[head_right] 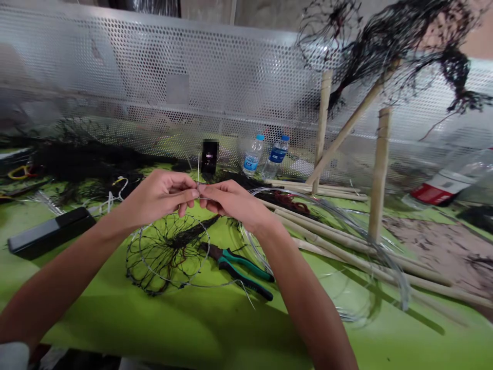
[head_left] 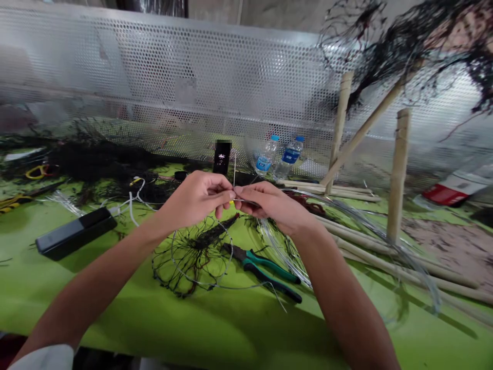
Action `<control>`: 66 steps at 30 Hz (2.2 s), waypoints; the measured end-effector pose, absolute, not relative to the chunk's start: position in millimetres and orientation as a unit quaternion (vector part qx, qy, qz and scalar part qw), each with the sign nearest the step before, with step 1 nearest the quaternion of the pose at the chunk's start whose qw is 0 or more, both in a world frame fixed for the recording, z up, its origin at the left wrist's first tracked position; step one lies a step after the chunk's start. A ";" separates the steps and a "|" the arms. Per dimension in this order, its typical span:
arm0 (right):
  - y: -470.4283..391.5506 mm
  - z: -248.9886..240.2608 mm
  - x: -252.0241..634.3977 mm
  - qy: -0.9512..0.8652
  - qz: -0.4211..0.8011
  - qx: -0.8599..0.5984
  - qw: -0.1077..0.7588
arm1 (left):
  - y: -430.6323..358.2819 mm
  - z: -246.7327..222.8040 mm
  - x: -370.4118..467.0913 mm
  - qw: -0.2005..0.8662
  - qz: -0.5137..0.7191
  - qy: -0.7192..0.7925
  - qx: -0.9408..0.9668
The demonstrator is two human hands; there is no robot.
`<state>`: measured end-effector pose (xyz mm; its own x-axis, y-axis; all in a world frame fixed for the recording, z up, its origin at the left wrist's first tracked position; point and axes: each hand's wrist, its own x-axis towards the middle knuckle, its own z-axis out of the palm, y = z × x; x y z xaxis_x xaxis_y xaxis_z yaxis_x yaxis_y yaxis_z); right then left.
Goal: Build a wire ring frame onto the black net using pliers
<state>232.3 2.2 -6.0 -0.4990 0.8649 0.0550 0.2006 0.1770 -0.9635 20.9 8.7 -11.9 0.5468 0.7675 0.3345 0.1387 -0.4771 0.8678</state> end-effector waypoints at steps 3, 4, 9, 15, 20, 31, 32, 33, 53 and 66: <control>4.5 -6.7 234.1 -0.697 0.523 -0.384 0.306 | 10.7 -10.0 21.3 0.441 0.353 0.296 0.770; 5.0 -6.8 234.5 -0.699 0.521 -0.384 0.304 | 11.2 -8.9 21.1 0.450 0.345 0.298 0.768; 6.3 -7.9 232.9 -0.725 0.491 -0.375 0.305 | 9.8 -2.6 21.1 0.464 0.320 0.344 0.751; 3.4 -8.2 225.7 -0.775 0.395 -0.356 0.342 | 11.9 -2.4 19.3 0.457 0.321 0.365 0.745; -11.5 -3.3 224.4 -0.848 0.173 -0.338 0.369 | 6.9 0.5 14.4 0.458 0.337 0.341 0.749; -34.3 4.1 224.2 -0.896 -0.167 -0.252 0.324 | -15.2 15.9 10.4 0.465 0.344 0.336 0.744; -35.1 4.5 224.2 -0.896 -0.185 -0.248 0.317 | -15.3 16.3 10.5 0.463 0.342 0.337 0.745; -35.8 4.9 224.3 -0.896 -0.203 -0.245 0.309 | -15.1 16.6 10.7 0.462 0.341 0.339 0.745; -35.3 22.9 232.5 -0.757 0.425 -0.377 0.322 | -22.7 19.7 8.9 0.395 0.400 0.314 0.765; -39.6 11.1 218.8 -0.762 0.285 -0.356 0.460 | -19.5 22.9 8.7 0.447 0.381 0.366 0.722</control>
<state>218.8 -39.6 11.1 -0.3231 0.8044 0.4986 0.2792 0.5844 -0.7619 8.7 -19.5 22.9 0.4421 0.8688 0.2232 0.1873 -0.3327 0.9243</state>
